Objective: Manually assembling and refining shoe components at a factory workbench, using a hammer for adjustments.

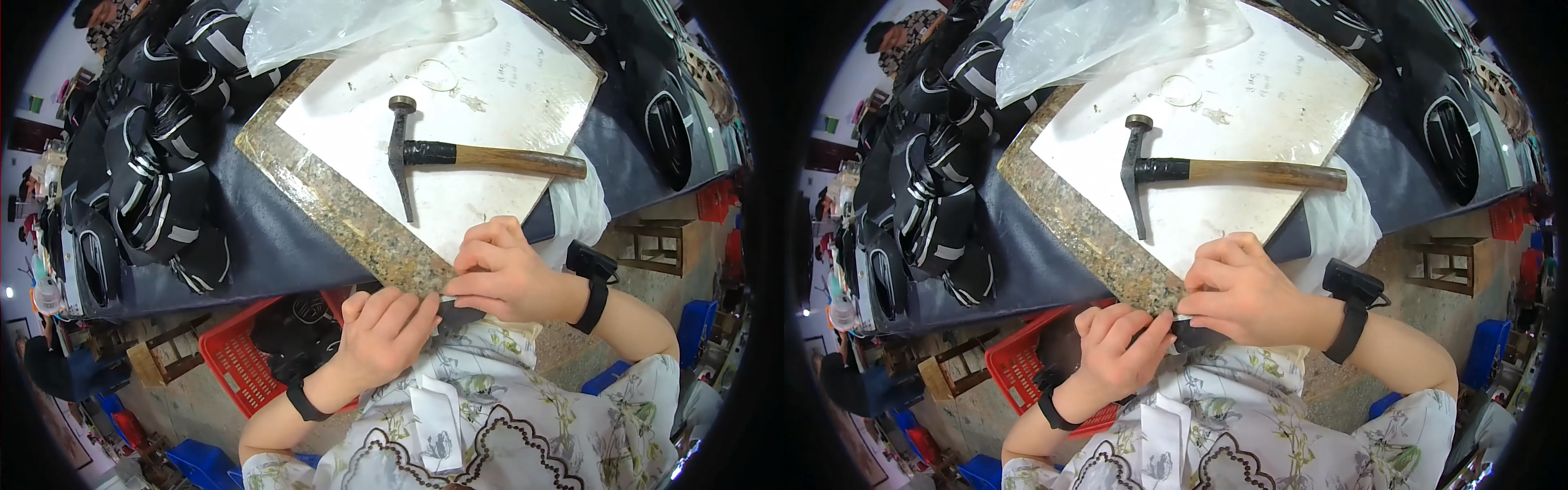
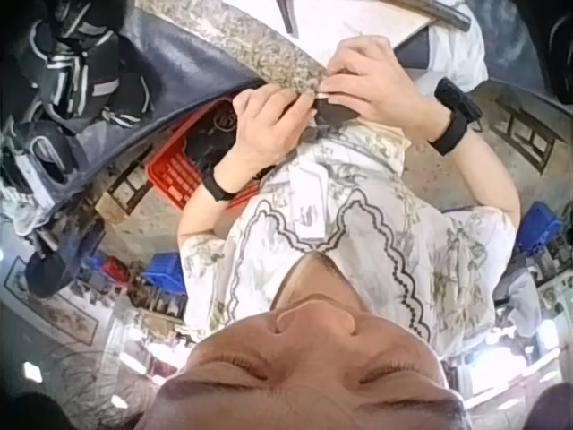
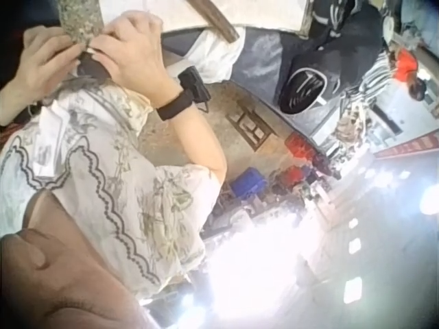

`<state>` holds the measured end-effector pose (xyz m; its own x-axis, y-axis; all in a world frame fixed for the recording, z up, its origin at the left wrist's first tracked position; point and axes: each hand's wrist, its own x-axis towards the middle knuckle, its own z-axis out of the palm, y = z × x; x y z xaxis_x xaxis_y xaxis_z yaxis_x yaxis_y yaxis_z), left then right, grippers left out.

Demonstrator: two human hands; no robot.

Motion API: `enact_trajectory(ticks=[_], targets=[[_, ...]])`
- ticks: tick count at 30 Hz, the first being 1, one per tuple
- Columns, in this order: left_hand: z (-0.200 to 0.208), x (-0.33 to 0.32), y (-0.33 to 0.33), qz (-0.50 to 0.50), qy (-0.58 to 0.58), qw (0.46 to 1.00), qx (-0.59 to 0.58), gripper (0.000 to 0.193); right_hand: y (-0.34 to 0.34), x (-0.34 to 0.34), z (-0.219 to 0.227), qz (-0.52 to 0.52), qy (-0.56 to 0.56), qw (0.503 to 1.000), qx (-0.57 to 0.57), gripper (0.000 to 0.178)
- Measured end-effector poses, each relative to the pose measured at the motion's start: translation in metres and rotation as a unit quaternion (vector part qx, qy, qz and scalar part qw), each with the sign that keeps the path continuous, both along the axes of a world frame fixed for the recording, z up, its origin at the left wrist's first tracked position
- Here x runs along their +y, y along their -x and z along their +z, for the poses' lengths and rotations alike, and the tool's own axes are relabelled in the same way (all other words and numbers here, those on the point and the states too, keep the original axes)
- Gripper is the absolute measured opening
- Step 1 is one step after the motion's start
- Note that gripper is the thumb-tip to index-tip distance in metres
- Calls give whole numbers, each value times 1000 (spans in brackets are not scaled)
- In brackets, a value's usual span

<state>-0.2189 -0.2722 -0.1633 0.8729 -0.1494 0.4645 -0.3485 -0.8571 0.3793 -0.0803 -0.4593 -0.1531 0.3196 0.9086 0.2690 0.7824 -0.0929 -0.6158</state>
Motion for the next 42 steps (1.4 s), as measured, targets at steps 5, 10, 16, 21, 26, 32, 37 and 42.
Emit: enact_trajectory(ticks=[5,10,16,21,26,32,37,42], targets=[[4,4,-1,-41,-108,993,-29,31,-6,1,0,48,2,998,-30,14],[7,4,-5,-46,-60,997,0,32,-7,-1,-2,31,-13,999,-16,18],[19,-2,-24,-45,86,990,105,26,-5,-2,5,-11,32,999,2,33],[19,-9,-34,-68,16,990,119,20,-4,-6,13,-62,-6,998,-29,34],[13,-18,-22,4,48,995,90,19,36,-57,0,-159,156,924,312,28],[15,-31,-27,-40,105,989,95,17,125,-50,-58,-187,-133,614,755,27],[27,-24,-16,-66,161,969,176,13,127,-17,-42,-199,-346,443,803,25],[44,-17,-17,-115,56,975,181,14,129,-19,-37,-173,-327,521,769,28]])
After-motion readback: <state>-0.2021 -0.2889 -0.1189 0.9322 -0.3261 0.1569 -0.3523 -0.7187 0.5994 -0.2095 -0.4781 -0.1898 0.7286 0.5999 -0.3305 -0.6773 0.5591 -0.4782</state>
